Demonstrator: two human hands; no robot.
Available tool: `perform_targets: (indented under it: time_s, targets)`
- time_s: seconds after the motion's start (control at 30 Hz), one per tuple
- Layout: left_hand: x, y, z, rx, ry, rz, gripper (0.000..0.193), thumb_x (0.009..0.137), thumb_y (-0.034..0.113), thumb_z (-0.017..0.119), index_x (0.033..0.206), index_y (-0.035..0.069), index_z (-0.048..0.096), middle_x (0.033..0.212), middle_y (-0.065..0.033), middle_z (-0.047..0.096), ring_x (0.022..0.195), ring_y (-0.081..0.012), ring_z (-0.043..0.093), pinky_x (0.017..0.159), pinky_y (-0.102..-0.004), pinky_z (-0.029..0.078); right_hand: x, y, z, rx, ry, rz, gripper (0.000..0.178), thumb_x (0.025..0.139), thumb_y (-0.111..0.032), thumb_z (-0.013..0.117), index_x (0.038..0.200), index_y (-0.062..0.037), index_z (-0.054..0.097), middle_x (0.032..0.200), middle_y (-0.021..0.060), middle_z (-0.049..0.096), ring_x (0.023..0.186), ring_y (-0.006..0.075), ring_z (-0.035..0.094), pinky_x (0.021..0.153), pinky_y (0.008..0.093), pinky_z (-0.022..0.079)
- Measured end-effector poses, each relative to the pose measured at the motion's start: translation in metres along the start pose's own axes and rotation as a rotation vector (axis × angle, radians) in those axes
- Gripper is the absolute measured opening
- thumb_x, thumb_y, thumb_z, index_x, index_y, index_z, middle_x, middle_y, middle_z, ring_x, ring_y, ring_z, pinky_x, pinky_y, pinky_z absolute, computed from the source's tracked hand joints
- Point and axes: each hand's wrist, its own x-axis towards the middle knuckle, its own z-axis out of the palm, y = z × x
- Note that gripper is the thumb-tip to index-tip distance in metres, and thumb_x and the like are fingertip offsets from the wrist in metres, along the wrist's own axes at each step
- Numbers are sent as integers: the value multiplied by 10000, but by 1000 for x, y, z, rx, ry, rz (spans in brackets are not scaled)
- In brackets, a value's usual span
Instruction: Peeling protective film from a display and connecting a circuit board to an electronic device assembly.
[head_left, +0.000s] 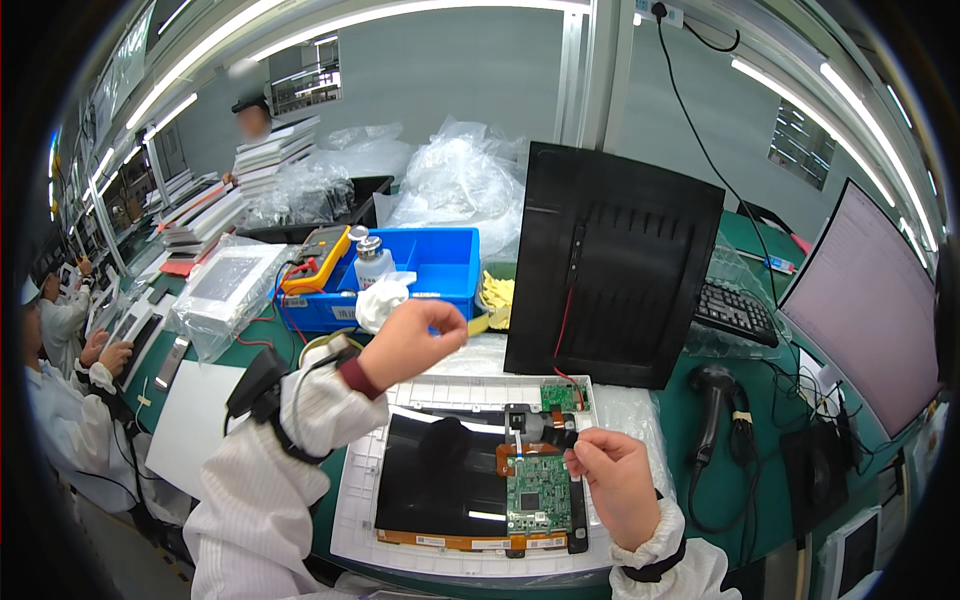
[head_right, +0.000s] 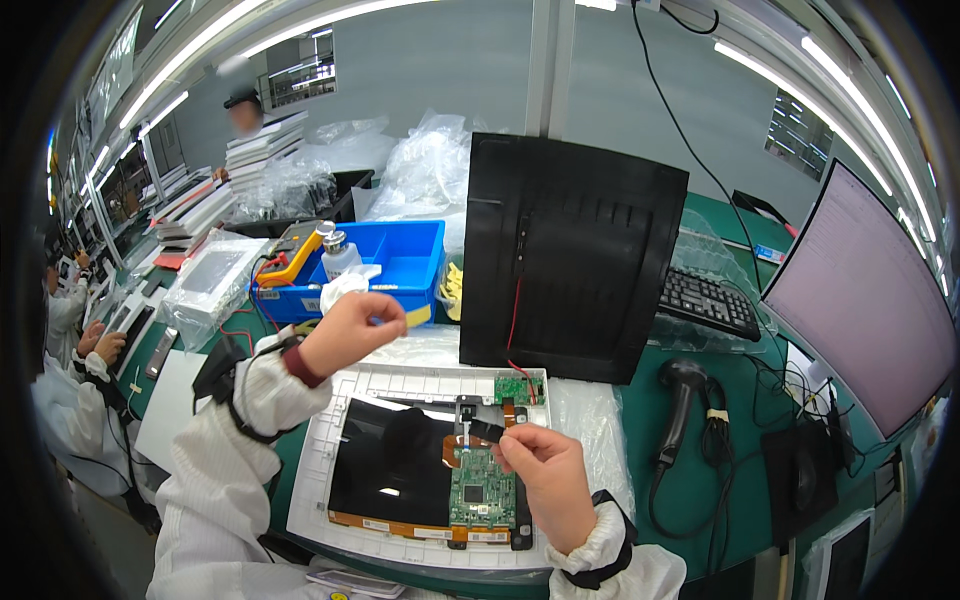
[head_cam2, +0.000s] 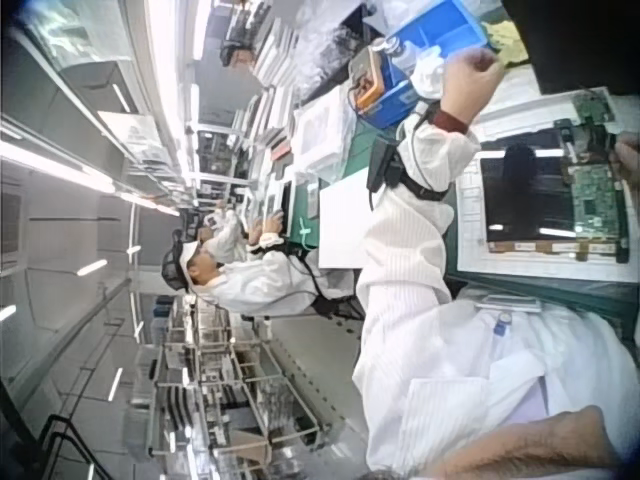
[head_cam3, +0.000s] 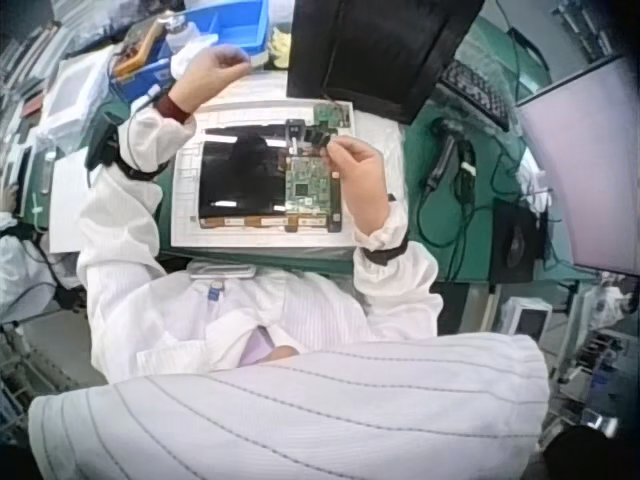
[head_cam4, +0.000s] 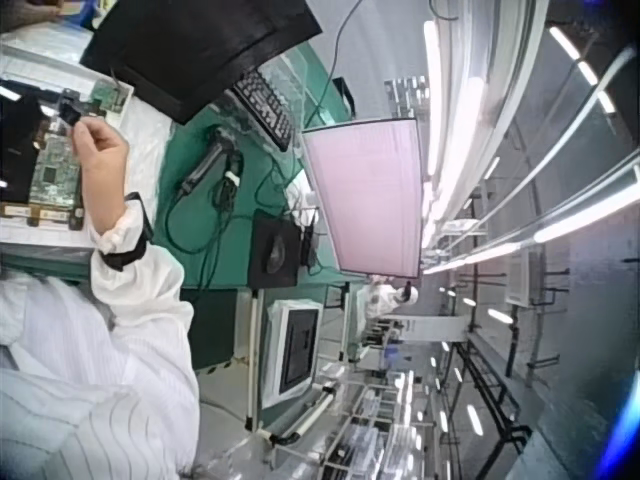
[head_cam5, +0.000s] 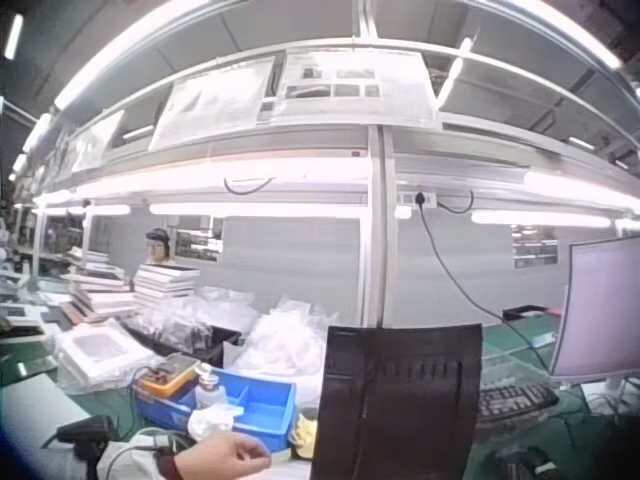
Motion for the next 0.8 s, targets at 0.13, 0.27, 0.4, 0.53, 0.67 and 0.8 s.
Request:
perform_targets:
  time_s: [0.13, 0.27, 0.4, 0.53, 0.67, 0.8]
  targets:
    - [67, -36, 20, 187, 154, 16, 151, 698, 135, 581, 731, -8, 620, 637, -92, 608, 594, -158, 582, 580, -261, 458, 2, 8, -4, -11, -6, 7, 96, 787, -35, 558, 813, 53, 584, 734, 61, 571, 646, 94, 490, 618, 205, 402]
    - [104, -67, 40, 317, 216, -43, 131, 658, 92, 565, 722, -5, 625, 648, -125, 610, 606, -205, 606, 585, -276, 471, 2, 10, -1, -44, 7, 27, 95, 781, -30, 554, 829, 47, 580, 742, 107, 593, 664, 134, 539, 636, 241, 438]
    - [122, -82, 59, 321, 343, -38, 128, 659, 72, 536, 723, 22, 634, 671, -141, 605, 649, -261, 597, 624, -321, 470, 4, 11, -3, -63, 28, 51, 102, 782, -37, 555, 830, 49, 579, 747, 104, 594, 662, 129, 540, 636, 236, 441]
    - [122, -76, 52, 333, 286, 18, 150, 657, 60, 507, 710, 51, 647, 695, -158, 601, 676, -307, 585, 654, -368, 469, 7, 12, -3, -92, 16, 43, 106, 785, -43, 552, 832, 49, 579, 748, 101, 596, 660, 126, 538, 631, 231, 439]
    - [126, -74, 59, 435, 265, -4, 194, 716, 120, 491, 809, 50, 646, 763, -162, 610, 743, -307, 590, 693, -364, 470, 11, 17, -5, -95, 61, 58, 104, 789, -46, 549, 832, 42, 581, 752, 100, 594, 654, 125, 536, 622, 231, 437]
    - [128, -74, 63, 419, 217, -17, 185, 741, 137, 487, 801, 69, 648, 781, -161, 605, 764, -326, 577, 712, -397, 458, 13, 18, -7, -49, 53, 51, 100, 789, -42, 549, 833, 40, 582, 757, 99, 592, 650, 125, 537, 614, 229, 438]
